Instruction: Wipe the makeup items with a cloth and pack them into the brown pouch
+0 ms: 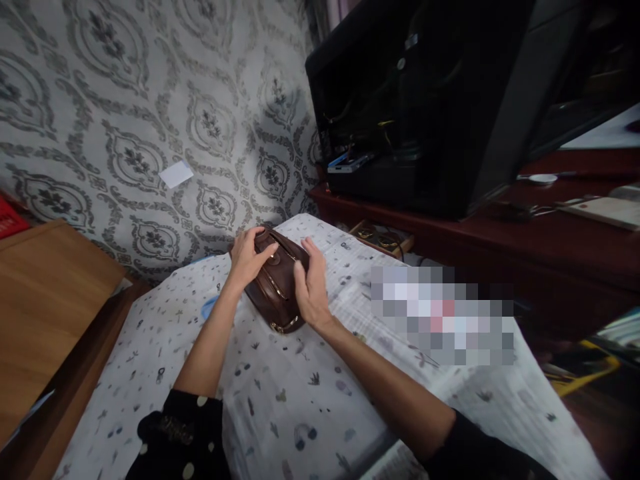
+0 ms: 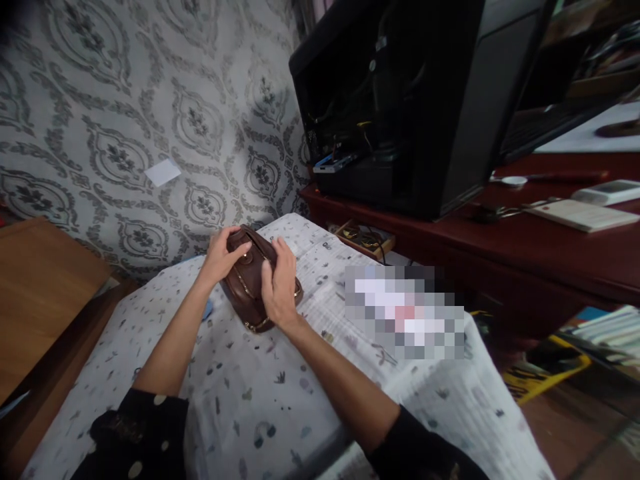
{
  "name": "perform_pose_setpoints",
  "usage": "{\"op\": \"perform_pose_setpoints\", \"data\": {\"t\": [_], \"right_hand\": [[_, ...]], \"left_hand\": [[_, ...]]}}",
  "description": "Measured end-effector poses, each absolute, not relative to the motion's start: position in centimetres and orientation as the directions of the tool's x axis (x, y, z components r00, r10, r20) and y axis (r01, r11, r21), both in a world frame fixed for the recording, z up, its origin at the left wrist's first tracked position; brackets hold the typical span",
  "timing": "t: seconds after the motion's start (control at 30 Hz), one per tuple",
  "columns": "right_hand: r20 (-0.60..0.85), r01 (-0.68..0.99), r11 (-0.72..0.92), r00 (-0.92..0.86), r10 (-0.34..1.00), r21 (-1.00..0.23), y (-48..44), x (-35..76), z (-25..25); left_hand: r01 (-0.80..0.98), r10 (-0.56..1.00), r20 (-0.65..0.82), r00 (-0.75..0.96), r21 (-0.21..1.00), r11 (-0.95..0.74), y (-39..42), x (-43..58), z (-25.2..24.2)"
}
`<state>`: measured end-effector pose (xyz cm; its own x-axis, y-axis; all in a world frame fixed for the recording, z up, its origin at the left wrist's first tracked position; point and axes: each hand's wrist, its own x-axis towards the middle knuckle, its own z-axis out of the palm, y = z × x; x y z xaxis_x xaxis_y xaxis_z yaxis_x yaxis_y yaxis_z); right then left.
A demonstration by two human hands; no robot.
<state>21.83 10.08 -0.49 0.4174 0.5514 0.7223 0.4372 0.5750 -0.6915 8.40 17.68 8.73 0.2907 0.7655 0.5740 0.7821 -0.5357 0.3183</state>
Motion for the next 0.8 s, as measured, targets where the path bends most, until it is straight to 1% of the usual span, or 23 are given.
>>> {"op": "perform_pose_setpoints", "data": {"t": [0.07,0.13,0.2,0.3,0.37,0.6,0.7,0.8], "right_hand": [[0.657,0.354,0.557,0.482,0.580,-0.751,10.6,22.3,-0.8],[0.605,0.304,0.528,0.487,0.629,-0.793,11.1,22.7,-1.0],[0.575,0.268,0.512,0.473,0.668,-0.816,11.3,22.8,-1.2],[0.560,0.248,0.508,0.487,0.670,-0.825,11.4,22.7,-1.3],[0.563,0.278,0.493,0.498,0.660,-0.824,11.3,22.4,-1.3],[0.632,0.514,0.389,0.478,0.609,-0.764,11.4,21.9,-1.3],[0.654,0.551,0.386,0.454,0.606,-0.740,11.7,22.2,-1.3],[0.650,0.549,0.385,0.450,0.613,-0.742,12.0,22.3,-1.4]], "left_hand": [[0.783,0.762,0.578,0.291,0.314,-0.537,17.8,8.5,8.8],[0.779,0.761,0.582,0.287,0.320,-0.539,17.8,8.6,8.9],[0.782,0.767,0.579,0.276,0.329,-0.530,17.7,8.6,9.0],[0.786,0.775,0.576,0.260,0.340,-0.516,17.5,8.7,9.0],[0.784,0.772,0.583,0.254,0.343,-0.517,17.4,8.8,9.0],[0.766,0.775,0.594,0.216,0.390,-0.512,17.5,9.0,8.7],[0.748,0.788,0.555,0.268,0.395,-0.533,17.2,8.7,8.8],[0.738,0.780,0.502,0.374,0.349,-0.578,16.3,8.2,9.1]]}}
